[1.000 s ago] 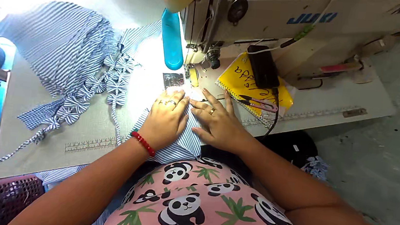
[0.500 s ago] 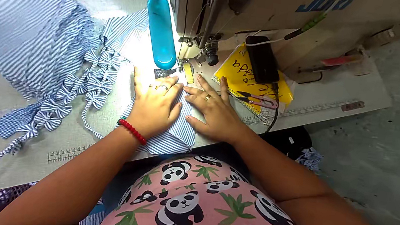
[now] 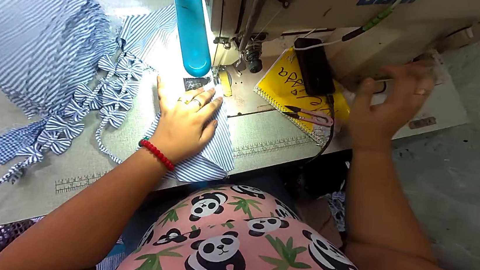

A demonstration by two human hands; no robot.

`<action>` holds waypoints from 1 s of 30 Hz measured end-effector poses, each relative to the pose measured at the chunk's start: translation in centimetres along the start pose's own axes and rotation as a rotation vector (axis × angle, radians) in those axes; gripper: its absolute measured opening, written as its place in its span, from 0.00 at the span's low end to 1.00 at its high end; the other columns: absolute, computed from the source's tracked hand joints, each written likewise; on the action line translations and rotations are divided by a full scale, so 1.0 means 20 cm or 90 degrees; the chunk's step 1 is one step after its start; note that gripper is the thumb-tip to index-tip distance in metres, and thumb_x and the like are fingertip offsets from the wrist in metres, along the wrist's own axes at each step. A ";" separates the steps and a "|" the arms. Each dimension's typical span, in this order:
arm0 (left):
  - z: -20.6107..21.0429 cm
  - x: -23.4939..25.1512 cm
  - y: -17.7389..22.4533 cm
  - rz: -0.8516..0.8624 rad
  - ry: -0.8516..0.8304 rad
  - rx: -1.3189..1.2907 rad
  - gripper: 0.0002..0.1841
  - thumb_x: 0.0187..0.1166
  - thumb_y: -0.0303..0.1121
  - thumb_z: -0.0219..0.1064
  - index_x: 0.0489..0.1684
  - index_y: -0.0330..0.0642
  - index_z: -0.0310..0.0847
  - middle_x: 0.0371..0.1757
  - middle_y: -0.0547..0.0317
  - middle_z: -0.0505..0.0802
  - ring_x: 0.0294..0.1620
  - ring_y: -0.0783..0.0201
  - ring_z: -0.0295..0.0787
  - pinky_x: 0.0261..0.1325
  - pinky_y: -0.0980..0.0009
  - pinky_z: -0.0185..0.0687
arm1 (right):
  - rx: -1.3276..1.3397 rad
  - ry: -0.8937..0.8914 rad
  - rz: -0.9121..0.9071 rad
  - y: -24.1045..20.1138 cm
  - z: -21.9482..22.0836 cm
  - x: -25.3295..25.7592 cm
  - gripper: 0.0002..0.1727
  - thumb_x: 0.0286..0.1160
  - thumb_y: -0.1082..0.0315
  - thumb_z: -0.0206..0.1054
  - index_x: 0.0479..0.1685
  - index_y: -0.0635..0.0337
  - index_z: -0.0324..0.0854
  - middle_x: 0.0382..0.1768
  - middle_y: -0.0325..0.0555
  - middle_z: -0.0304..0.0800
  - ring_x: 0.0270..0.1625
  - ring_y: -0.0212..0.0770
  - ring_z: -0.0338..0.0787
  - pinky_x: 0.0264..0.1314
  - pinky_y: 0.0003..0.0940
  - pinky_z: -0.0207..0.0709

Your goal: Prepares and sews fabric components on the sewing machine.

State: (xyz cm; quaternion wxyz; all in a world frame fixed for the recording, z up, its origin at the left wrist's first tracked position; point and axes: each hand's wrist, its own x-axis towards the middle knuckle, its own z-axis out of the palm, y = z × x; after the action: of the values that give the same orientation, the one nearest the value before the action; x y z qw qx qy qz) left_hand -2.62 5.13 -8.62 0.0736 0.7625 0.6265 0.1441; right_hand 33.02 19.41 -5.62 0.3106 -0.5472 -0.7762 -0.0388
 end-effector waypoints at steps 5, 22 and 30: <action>0.00 0.03 -0.03 -0.011 -0.006 -0.013 0.30 0.86 0.50 0.42 0.85 0.56 0.74 0.86 0.56 0.77 0.89 0.46 0.66 0.80 0.16 0.30 | -0.095 -0.014 0.029 0.28 0.06 0.03 0.32 0.90 0.46 0.50 0.78 0.62 0.74 0.78 0.69 0.74 0.84 0.68 0.70 0.88 0.59 0.59; -0.01 -0.04 0.02 -0.002 0.001 -0.029 0.29 0.85 0.47 0.45 0.83 0.54 0.76 0.86 0.55 0.78 0.90 0.46 0.65 0.82 0.18 0.28 | -0.093 0.031 0.019 0.32 0.11 -0.03 0.31 0.90 0.48 0.50 0.81 0.57 0.74 0.80 0.59 0.77 0.86 0.61 0.71 0.91 0.65 0.46; 0.00 0.02 0.00 0.000 0.009 -0.015 0.29 0.86 0.48 0.44 0.82 0.53 0.77 0.84 0.54 0.79 0.89 0.47 0.66 0.83 0.18 0.25 | 0.717 -0.151 -0.185 -0.57 -0.31 -0.19 0.13 0.90 0.58 0.57 0.56 0.51 0.85 0.60 0.31 0.87 0.67 0.30 0.85 0.69 0.30 0.81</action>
State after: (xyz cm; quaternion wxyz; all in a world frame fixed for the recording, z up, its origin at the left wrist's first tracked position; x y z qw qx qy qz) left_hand -2.64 5.54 -8.52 0.0781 0.7608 0.6250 0.1566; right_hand 26.60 9.29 0.65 0.4558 -0.1872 -0.7736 0.3984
